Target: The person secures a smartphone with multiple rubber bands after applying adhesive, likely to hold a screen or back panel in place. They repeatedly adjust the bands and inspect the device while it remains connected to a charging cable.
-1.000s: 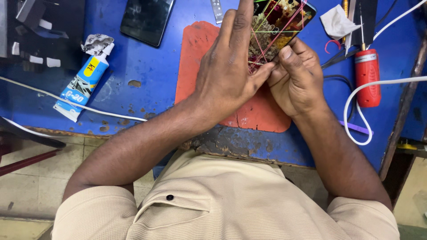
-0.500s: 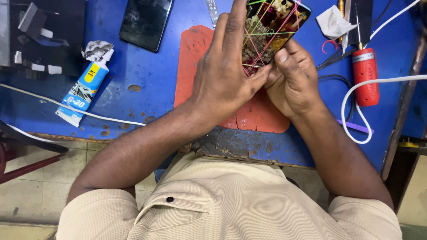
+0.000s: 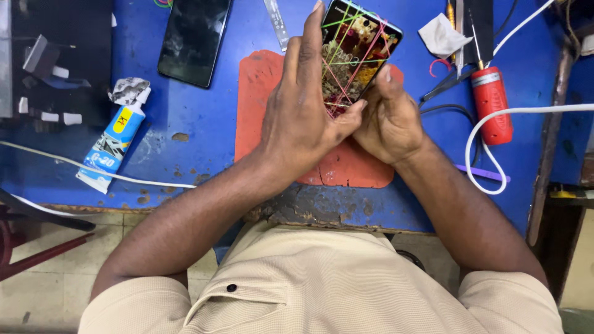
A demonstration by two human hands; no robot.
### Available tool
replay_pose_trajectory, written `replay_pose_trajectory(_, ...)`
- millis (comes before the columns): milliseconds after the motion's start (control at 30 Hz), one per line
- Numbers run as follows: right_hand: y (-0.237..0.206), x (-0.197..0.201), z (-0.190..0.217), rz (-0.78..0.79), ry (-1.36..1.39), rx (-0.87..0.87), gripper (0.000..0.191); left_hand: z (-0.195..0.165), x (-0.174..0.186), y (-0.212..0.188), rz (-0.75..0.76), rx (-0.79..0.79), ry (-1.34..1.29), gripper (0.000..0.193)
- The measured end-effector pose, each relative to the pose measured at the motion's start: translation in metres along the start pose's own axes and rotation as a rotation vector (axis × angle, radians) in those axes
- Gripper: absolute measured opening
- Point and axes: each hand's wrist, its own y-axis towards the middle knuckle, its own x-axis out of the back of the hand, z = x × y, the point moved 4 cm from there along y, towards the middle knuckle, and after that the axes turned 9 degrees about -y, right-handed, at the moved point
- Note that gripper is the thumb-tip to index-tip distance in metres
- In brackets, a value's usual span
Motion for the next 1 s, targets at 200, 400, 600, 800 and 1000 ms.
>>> replay_pose_trajectory(200, -0.003, -0.004, 0.001, 0.028, -0.014, 0.048, 0.058, 0.0, 0.002, -0.003, 0.022, 0.006, -0.004, 0.112)
replay_pose_trajectory(400, -0.005, -0.006, 0.004, 0.03, -0.039, 0.078, 0.058, -0.003, 0.002, 0.0, 0.026, -0.032, -0.041, 0.11)
replay_pose_trajectory(600, -0.006, 0.001, 0.003, 0.04, -0.031, 0.063, 0.056, -0.004, 0.002, -0.001, 0.027, 0.003, 0.009, 0.111)
replay_pose_trajectory(800, -0.008, 0.006, 0.002, 0.007, -0.007, 0.046, 0.057, -0.003, 0.003, -0.002, 0.014, -0.009, -0.025, 0.11)
replay_pose_trajectory(1000, -0.011, 0.019, -0.004, -0.05, -0.112, -0.006, 0.043, 0.0, 0.004, -0.001, -0.023, -0.017, 0.032, 0.113)
